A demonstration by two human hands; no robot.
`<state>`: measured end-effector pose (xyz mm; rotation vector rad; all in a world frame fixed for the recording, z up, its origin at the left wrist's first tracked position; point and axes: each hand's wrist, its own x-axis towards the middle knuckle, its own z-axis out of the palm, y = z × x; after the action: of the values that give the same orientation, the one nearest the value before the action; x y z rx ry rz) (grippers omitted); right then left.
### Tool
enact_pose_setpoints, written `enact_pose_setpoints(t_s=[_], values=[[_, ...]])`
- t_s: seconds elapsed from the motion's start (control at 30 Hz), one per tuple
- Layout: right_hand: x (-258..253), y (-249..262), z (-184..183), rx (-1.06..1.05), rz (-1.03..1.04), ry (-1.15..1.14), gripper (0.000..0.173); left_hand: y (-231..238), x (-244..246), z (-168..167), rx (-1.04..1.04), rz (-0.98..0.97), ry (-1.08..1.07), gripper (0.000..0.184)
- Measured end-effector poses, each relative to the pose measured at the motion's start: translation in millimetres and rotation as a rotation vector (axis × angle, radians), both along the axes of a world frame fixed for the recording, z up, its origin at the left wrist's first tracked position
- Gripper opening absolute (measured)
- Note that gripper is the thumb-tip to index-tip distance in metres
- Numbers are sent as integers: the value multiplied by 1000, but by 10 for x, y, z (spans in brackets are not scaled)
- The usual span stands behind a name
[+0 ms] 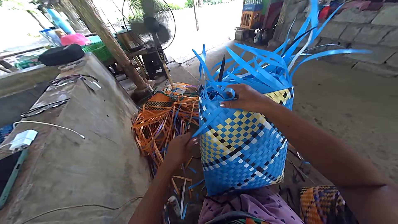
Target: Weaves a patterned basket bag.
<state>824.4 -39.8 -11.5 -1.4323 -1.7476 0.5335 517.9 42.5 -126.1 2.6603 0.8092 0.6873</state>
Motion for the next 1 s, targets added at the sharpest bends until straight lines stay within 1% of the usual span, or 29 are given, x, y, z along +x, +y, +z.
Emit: enact_pose_setpoints(t_s=[0.07, 0.1, 0.17, 0.2, 0.27, 0.3, 0.33, 0.4, 0.43, 0.47, 0.53, 0.6, 0.63, 0.7, 0.83, 1.0], values=[[62, 31, -83, 58, 8, -14, 21, 186, -427, -271, 43, 125, -35, 37], [78, 40, -105, 68, 15, -16, 19, 253, -611, -341, 79, 182, -52, 38], [43, 56, -116, 80, 30, -3, 18, 318, -814, -360, 191, 239, -80, 44], [27, 69, -114, 102, 35, -3, 17, 319, -848, -326, 202, 240, -86, 43], [-8, 65, -131, 158, 40, -45, 19, 332, -856, -255, 139, 192, -78, 32], [-41, 45, -140, 188, 26, -90, 25, 360, -829, -225, 104, 149, -78, 26], [-91, 13, -149, 205, -6, -148, 34, 380, -761, -184, 88, 96, -100, 23], [-229, -52, -146, 190, -118, -282, 56, 352, -509, -1, 90, -30, -174, 26], [-298, -67, -157, 206, -180, -344, 61, 304, -343, 138, 96, -94, -223, 26], [-355, -75, -166, 228, -231, -377, 62, 246, -170, 294, 105, -152, -269, 23], [-414, -74, -202, 327, -291, -384, 50, 140, 150, 586, 152, -256, -332, 14], [-397, -46, -272, 471, -289, -353, 36, 97, 412, 823, 250, -346, -341, 12], [-380, -34, -289, 515, -273, -333, 32, 79, 515, 918, 297, -372, -335, 11], [-360, -43, -285, 524, -243, -274, 28, 57, 653, 1053, 352, -403, -307, 11], [-317, -51, -288, 541, -211, -215, 19, 23, 787, 1184, 402, -427, -302, 12], [-339, -74, -288, 546, -198, -190, 18, 12, 847, 1223, 478, -428, -268, 12]])
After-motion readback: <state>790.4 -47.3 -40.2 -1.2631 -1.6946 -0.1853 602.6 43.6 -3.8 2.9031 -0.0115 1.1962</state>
